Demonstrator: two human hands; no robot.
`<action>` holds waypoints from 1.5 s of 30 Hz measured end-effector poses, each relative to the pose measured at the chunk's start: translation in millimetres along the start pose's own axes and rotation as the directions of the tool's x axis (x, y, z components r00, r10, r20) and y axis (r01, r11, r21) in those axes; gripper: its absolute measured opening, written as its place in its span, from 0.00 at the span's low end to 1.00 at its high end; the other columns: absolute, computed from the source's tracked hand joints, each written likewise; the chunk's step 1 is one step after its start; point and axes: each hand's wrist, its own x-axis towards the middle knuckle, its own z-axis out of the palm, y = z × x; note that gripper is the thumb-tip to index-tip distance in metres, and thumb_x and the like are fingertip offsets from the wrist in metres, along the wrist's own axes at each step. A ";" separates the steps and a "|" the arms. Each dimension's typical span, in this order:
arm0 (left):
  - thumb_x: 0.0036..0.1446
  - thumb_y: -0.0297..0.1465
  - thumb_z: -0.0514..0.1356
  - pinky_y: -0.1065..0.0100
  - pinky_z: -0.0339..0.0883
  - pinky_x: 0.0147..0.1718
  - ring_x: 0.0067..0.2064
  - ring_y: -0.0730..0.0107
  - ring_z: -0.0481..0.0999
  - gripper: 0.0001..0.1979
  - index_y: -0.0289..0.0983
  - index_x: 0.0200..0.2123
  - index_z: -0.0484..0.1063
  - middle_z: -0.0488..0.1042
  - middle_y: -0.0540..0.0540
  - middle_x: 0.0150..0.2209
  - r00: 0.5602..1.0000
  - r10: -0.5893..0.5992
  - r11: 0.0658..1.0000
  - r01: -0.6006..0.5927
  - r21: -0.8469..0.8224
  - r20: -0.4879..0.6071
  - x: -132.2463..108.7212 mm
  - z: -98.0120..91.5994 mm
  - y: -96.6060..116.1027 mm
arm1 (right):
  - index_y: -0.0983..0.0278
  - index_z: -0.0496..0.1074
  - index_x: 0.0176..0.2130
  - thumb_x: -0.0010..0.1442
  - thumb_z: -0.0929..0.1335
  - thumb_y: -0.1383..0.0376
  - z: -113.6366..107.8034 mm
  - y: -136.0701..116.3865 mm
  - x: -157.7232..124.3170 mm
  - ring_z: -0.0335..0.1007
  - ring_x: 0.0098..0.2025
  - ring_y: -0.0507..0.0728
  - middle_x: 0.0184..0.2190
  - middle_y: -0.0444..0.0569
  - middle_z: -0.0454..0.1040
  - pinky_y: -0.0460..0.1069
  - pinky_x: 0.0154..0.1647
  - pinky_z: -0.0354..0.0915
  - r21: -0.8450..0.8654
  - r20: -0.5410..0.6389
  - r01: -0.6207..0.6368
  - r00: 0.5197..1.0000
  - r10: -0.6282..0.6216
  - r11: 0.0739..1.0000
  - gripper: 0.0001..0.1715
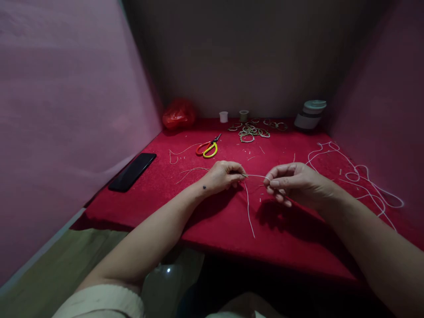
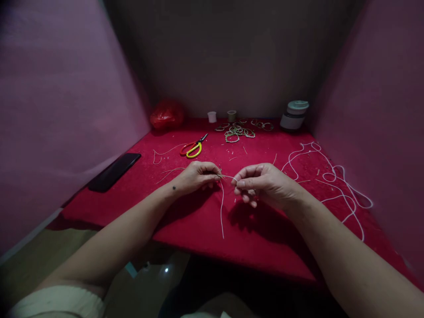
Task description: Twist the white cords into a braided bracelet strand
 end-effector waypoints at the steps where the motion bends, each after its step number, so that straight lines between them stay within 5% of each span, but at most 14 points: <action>1: 0.52 0.27 0.57 0.77 0.56 0.17 0.19 0.81 0.64 0.05 0.32 0.32 0.71 0.67 0.52 0.19 1.000 -0.002 1.000 0.002 0.002 -0.005 0.2 -0.3 -0.3 | 0.66 0.74 0.28 0.42 0.73 0.64 -1.5 0.2 1.5 0.66 0.21 0.51 0.22 0.48 0.73 0.45 0.19 0.61 -0.032 -0.012 0.033 0.999 -0.033 0.999 0.10; 6: 0.51 0.26 0.58 0.77 0.57 0.20 0.19 0.82 0.63 0.03 0.33 0.29 0.72 0.66 0.53 0.18 0.999 0.013 0.999 -0.011 0.036 -0.041 2.1 0.1 -1.6 | 0.62 0.76 0.27 0.43 0.72 0.63 -1.5 1.0 15.7 0.68 0.30 0.52 0.26 0.46 0.74 0.48 0.34 0.64 -0.231 -0.194 0.190 0.952 -0.236 0.954 0.06; 16: 0.49 0.25 0.59 0.76 0.58 0.22 0.19 0.82 0.63 0.04 0.32 0.29 0.73 0.67 0.53 0.18 0.996 0.032 0.999 -0.030 0.024 -0.085 8.8 4.6 -7.2 | 0.66 0.75 0.28 0.43 0.71 0.66 14.4 -11.6 44.3 0.62 0.24 0.49 0.22 0.45 0.73 0.47 0.29 0.60 -0.400 -0.372 0.183 0.863 -0.341 0.898 0.08; 23: 0.49 0.25 0.59 0.75 0.57 0.22 0.19 0.82 0.63 0.04 0.31 0.29 0.74 0.67 0.53 0.17 0.995 0.005 1.000 -0.004 0.011 -0.100 8.2 5.6 -3.5 | 0.68 0.73 0.30 0.42 0.71 0.64 13.1 0.2 55.3 0.59 0.21 0.48 0.21 0.45 0.70 0.45 0.21 0.56 -0.326 -0.408 0.123 0.876 -0.257 0.937 0.12; 39: 0.49 0.25 0.58 0.75 0.57 0.22 0.19 0.82 0.63 0.04 0.31 0.28 0.72 0.66 0.53 0.18 0.996 0.009 1.000 -0.007 0.026 -0.085 10.2 6.4 -4.9 | 0.66 0.69 0.25 0.43 0.68 0.71 0.7 6.3 69.3 0.52 0.14 0.46 0.12 0.40 0.60 0.45 0.15 0.50 -0.251 -0.227 0.075 0.965 -0.134 0.965 0.03; 45: 0.49 0.28 0.59 0.75 0.57 0.21 0.20 0.81 0.64 0.05 0.31 0.28 0.73 0.68 0.51 0.18 0.997 0.002 0.999 0.002 0.043 -0.082 12.1 7.6 -7.2 | 0.66 0.66 0.24 0.41 0.65 0.76 7.2 3.4 70.1 0.55 0.13 0.46 0.11 0.40 0.61 0.44 0.14 0.49 -0.230 -0.230 0.018 0.971 -0.072 0.973 0.07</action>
